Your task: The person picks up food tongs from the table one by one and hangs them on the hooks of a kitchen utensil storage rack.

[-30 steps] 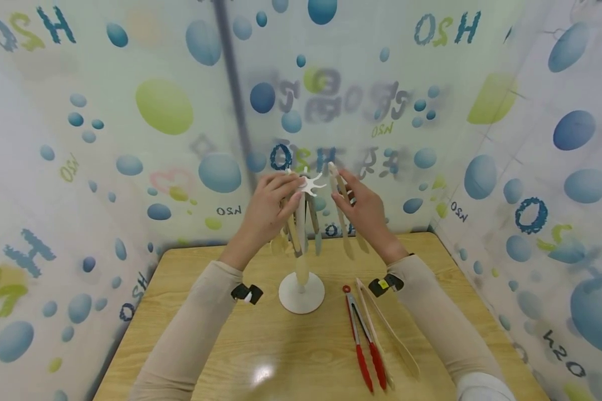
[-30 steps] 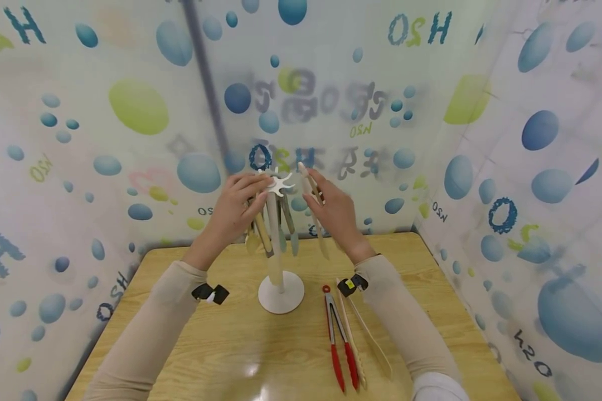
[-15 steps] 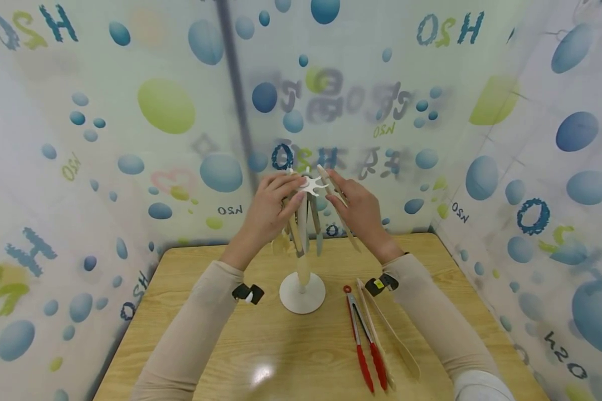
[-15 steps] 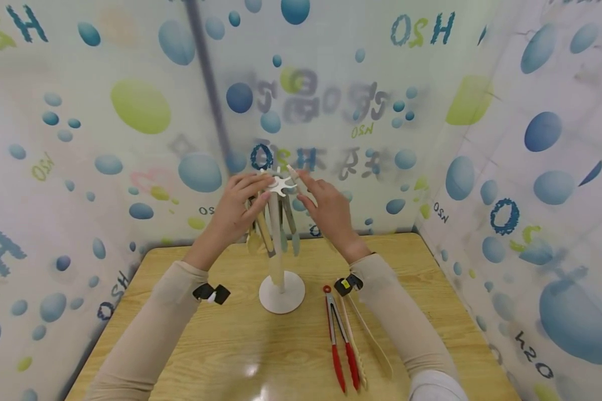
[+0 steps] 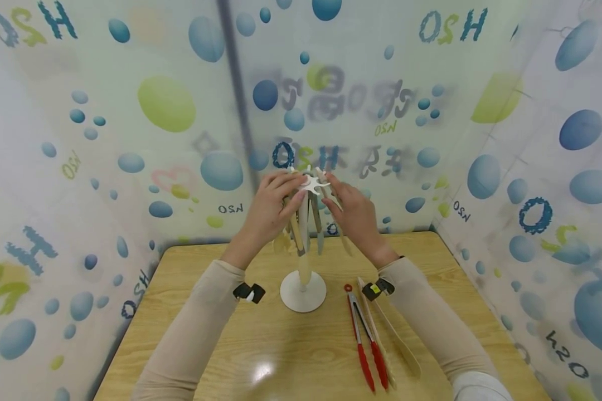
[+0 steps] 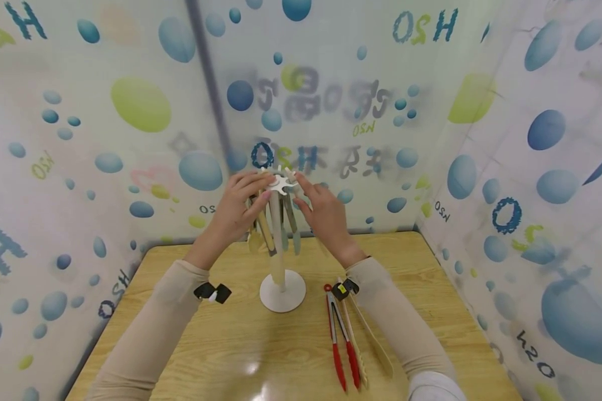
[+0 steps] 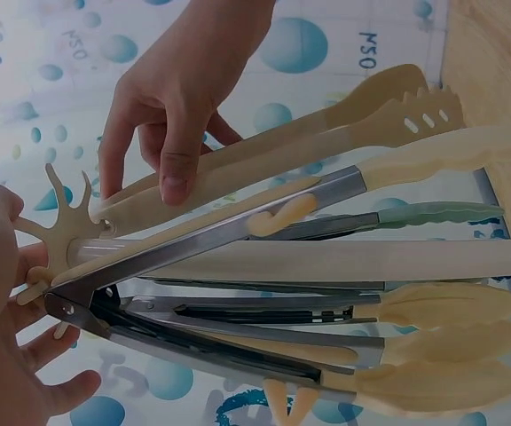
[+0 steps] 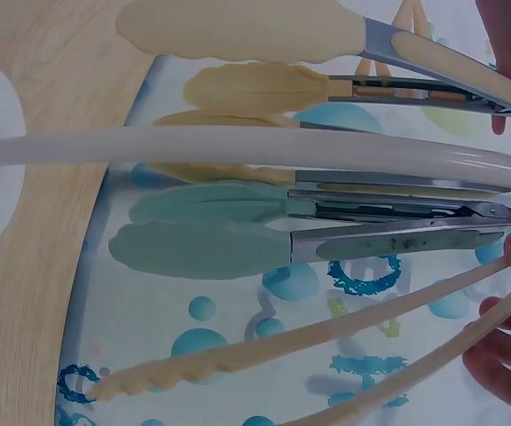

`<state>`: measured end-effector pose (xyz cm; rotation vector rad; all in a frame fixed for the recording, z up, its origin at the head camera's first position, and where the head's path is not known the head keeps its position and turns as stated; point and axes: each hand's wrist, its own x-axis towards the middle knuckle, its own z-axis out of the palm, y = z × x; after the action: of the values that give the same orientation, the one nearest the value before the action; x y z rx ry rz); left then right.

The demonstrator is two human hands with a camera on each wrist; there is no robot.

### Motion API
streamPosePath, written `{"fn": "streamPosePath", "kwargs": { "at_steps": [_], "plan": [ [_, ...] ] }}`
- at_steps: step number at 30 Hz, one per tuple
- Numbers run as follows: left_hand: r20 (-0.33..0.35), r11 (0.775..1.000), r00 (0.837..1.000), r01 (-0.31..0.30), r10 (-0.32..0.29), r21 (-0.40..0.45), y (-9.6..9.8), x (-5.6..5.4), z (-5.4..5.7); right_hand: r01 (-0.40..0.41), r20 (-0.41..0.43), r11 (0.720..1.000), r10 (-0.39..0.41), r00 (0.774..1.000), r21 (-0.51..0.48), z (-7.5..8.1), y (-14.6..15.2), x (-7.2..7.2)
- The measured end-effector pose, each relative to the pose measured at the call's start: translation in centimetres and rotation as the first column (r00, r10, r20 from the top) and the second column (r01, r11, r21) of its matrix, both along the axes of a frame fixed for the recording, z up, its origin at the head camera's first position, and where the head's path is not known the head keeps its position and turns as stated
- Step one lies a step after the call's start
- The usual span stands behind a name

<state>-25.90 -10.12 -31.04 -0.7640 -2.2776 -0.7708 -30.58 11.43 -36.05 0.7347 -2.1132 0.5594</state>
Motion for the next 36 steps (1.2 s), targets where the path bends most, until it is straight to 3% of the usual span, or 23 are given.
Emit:
{"fn": "streamPosePath", "kwargs": {
  "at_steps": [19,36],
  "plan": [
    [0.011,1.000,1.000,-0.002,0.002,0.008,0.1,0.1,0.1,-0.064,0.100,0.991,0.077,0.992,-0.121,-0.2,-1.3,0.7],
    [0.042,1.000,0.999,-0.003,0.002,0.022,0.2,0.1,-0.2,-0.079,0.191,0.987,0.106,0.976,-0.143,-0.1,-1.8,0.7]
  ]
}}
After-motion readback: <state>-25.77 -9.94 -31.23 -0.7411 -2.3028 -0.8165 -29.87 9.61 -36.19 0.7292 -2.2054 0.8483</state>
